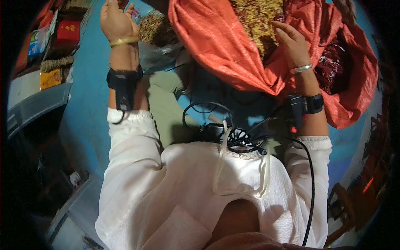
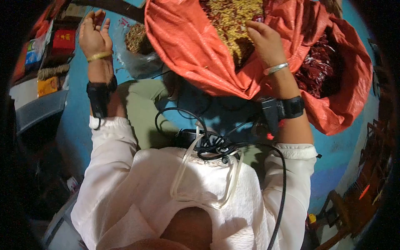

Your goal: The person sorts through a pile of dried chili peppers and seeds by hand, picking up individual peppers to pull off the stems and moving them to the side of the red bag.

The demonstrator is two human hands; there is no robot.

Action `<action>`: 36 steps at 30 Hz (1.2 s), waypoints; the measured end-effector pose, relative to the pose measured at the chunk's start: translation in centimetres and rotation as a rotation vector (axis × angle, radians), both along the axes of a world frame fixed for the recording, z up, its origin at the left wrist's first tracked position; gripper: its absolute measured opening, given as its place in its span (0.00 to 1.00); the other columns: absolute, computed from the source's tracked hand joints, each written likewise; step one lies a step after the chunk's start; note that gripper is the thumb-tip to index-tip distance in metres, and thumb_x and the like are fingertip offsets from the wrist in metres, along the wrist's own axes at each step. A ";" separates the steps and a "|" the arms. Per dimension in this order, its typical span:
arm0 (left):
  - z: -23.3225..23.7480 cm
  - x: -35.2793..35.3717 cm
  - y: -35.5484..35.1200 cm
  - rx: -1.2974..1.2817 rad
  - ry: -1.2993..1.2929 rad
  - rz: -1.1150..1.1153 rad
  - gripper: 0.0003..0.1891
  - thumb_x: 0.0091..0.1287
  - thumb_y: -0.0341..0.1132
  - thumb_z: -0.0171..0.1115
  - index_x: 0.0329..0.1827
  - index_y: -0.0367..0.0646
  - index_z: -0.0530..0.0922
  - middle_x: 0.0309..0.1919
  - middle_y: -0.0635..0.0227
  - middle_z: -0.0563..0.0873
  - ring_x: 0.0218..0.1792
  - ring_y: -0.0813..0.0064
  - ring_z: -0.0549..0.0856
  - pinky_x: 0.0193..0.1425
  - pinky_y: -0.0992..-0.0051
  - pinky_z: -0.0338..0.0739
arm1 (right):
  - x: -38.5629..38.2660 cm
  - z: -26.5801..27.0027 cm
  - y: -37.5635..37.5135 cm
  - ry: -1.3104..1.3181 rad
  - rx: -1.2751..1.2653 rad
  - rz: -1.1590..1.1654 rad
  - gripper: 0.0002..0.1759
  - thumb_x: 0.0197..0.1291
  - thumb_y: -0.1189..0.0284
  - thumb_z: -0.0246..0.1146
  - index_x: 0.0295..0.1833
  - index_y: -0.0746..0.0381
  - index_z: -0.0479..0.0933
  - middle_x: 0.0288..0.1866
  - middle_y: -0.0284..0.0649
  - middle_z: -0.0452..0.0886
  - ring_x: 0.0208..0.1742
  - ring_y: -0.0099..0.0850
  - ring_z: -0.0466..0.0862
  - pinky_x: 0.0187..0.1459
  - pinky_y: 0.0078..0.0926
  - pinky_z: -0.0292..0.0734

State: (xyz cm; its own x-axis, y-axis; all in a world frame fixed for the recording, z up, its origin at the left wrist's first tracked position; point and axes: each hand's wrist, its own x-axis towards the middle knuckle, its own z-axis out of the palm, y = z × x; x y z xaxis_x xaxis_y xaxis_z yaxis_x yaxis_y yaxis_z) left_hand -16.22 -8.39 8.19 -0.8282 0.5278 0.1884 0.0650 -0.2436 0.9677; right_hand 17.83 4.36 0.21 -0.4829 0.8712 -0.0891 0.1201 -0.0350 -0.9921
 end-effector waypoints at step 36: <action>-7.0 20.6 10.9 -0.592 1.445 -1.116 0.20 0.49 0.36 0.62 0.45 0.43 0.72 0.43 0.62 0.73 0.46 0.60 0.72 0.50 0.67 0.68 | 18.7 -2.5 9.0 -1.215 0.138 -0.475 0.30 0.47 0.58 0.61 0.58 0.52 0.65 0.59 0.49 0.61 0.56 0.47 0.68 0.54 0.37 0.66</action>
